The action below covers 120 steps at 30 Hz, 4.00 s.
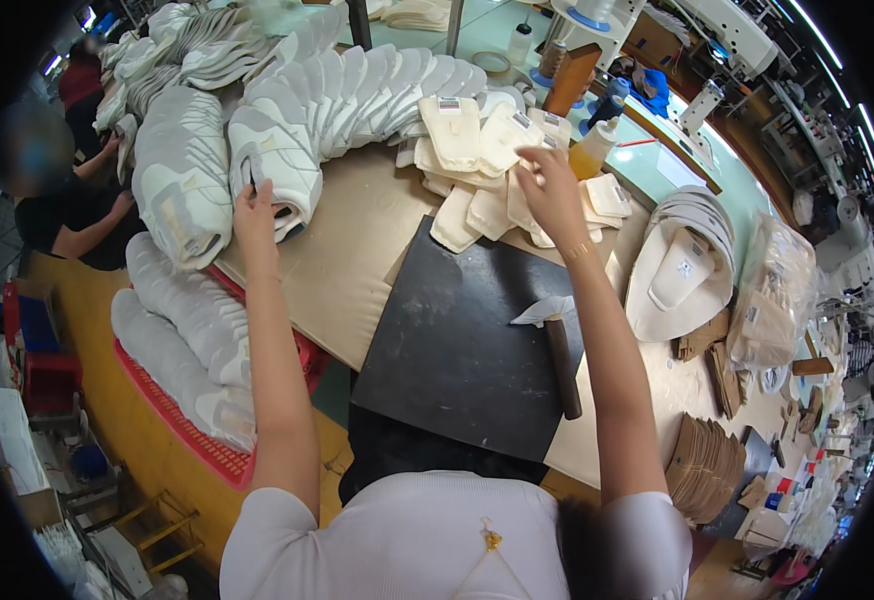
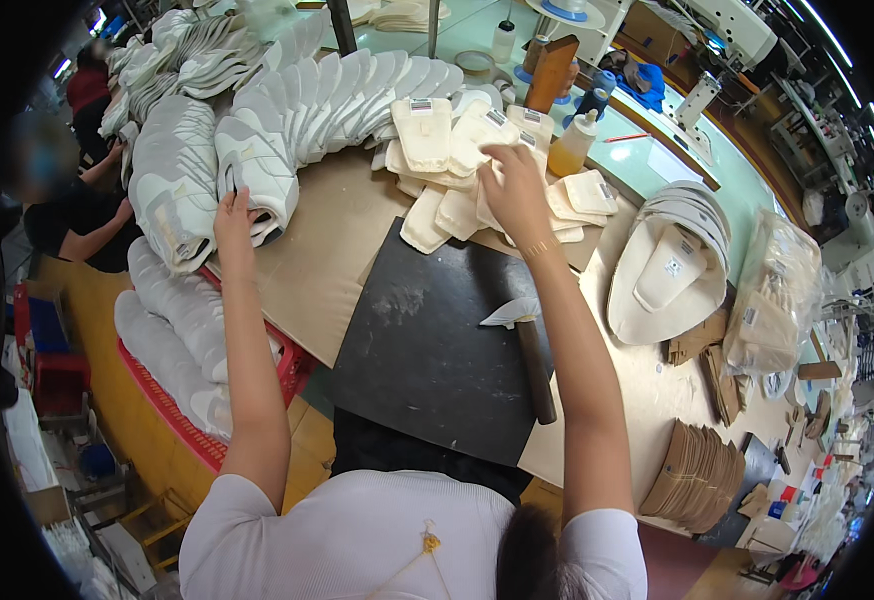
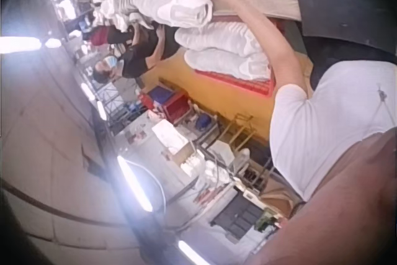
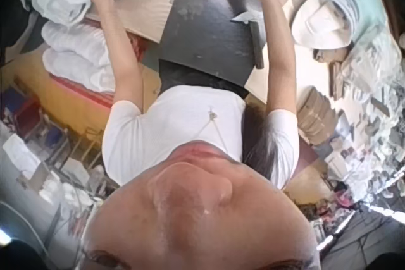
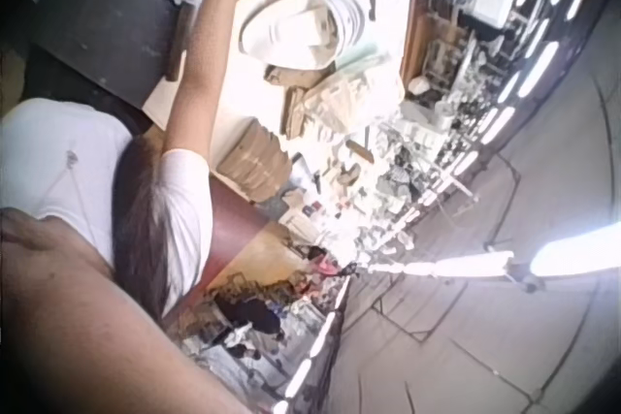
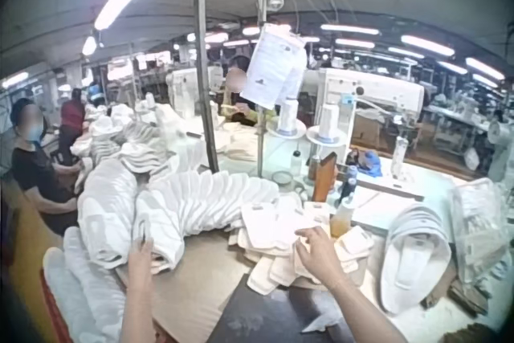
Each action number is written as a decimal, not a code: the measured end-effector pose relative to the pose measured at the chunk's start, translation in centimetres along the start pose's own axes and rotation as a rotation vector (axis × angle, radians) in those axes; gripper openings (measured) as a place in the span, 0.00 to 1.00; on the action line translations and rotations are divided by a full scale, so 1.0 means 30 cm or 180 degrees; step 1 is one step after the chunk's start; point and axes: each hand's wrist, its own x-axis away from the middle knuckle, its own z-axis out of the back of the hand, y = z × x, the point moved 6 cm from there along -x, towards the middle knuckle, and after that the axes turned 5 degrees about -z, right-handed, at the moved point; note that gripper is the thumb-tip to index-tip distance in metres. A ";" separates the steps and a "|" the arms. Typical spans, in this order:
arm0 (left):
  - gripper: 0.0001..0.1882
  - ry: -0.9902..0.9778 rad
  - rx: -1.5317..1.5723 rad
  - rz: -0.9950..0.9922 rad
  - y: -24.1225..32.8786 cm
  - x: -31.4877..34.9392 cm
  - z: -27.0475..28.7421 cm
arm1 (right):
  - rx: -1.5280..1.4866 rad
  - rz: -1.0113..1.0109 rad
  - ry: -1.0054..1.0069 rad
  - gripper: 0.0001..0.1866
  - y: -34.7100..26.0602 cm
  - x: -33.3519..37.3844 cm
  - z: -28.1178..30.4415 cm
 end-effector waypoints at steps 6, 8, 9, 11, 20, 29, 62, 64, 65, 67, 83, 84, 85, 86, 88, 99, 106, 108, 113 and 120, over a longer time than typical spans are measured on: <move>0.36 0.0036 0.0611 0.0314 -0.037 -0.064 0.010 | 0.0766 -0.0778 -0.0043 0.35 0.001 -0.245 -0.248; 0.36 0.0064 0.0207 0.0140 -0.040 -0.079 0.025 | 0.1007 -0.1134 -0.0335 0.48 -0.055 -0.259 -0.280; 0.36 0.0041 0.0034 0.0059 -0.026 -0.080 0.014 | 0.0982 -0.1159 -0.0354 0.48 -0.048 -0.267 -0.289; 0.34 0.0105 -0.0335 0.0032 0.000 -0.075 0.019 | 0.0937 -0.1219 -0.0381 0.49 -0.022 -0.282 -0.305; 0.21 -0.0509 0.1302 0.0695 -0.038 -0.068 0.060 | -0.1345 -0.2464 -0.1151 0.32 0.142 -0.268 -0.328; 0.25 -0.0060 0.1773 0.0480 0.150 0.109 0.326 | -0.2935 -0.1893 -0.0994 0.23 0.005 -0.213 -0.215; 0.08 -0.4139 -0.2364 -0.3674 0.450 0.931 -0.258 | -0.2779 -0.2519 -0.0977 0.40 -0.177 0.955 0.052; 0.12 -0.3848 -0.2374 -0.3697 0.433 0.925 -0.251 | -0.3052 -0.2814 -0.0899 0.43 -0.166 0.968 -0.009; 0.14 -0.3519 -0.2312 -0.3730 0.430 0.915 -0.240 | -0.3082 -0.2906 -0.0880 0.43 -0.148 0.968 -0.018; 0.19 -0.2834 -0.1949 -0.3143 0.407 0.872 -0.199 | -0.3164 -0.3068 -0.0807 0.42 -0.115 0.963 -0.031; 0.29 -0.1428 0.2565 0.2296 0.058 0.962 -0.132 | -0.3354 -0.2712 -0.0611 0.28 -0.170 0.962 0.004; 0.29 -0.1448 0.2515 0.2272 0.057 0.958 -0.139 | -0.3335 -0.2735 -0.0581 0.28 -0.178 0.964 0.007; 0.29 -0.1466 0.2465 0.2247 0.056 0.956 -0.145 | -0.3315 -0.2759 -0.0554 0.28 -0.181 0.968 0.009; 0.29 -0.1495 0.2453 0.2278 0.057 0.957 -0.151 | -0.3201 -0.2707 -0.0535 0.27 -0.181 0.973 0.014; 0.29 -0.1540 0.2439 0.2322 0.058 0.961 -0.162 | -0.2973 -0.2585 -0.0515 0.27 -0.181 0.982 0.020; 0.35 -0.1343 0.1255 0.1570 0.062 1.021 -0.091 | -0.2707 -0.2682 -0.0333 0.24 -0.169 1.054 0.038; 0.35 -0.1982 0.0969 0.1298 0.035 1.060 -0.077 | -0.1807 -0.2890 -0.0797 0.20 -0.096 1.051 0.023; 0.36 -0.2092 0.0933 0.1172 0.048 1.040 -0.089 | -0.1432 -0.2876 -0.0827 0.21 -0.097 1.027 0.033; 0.38 -0.2455 0.0761 0.1233 0.014 0.993 -0.110 | -0.1244 -0.2779 -0.0607 0.21 -0.098 1.016 0.028; 0.39 -0.2720 0.0697 0.1381 0.030 0.977 -0.115 | -0.1378 -0.3024 -0.0679 0.21 -0.134 1.049 0.021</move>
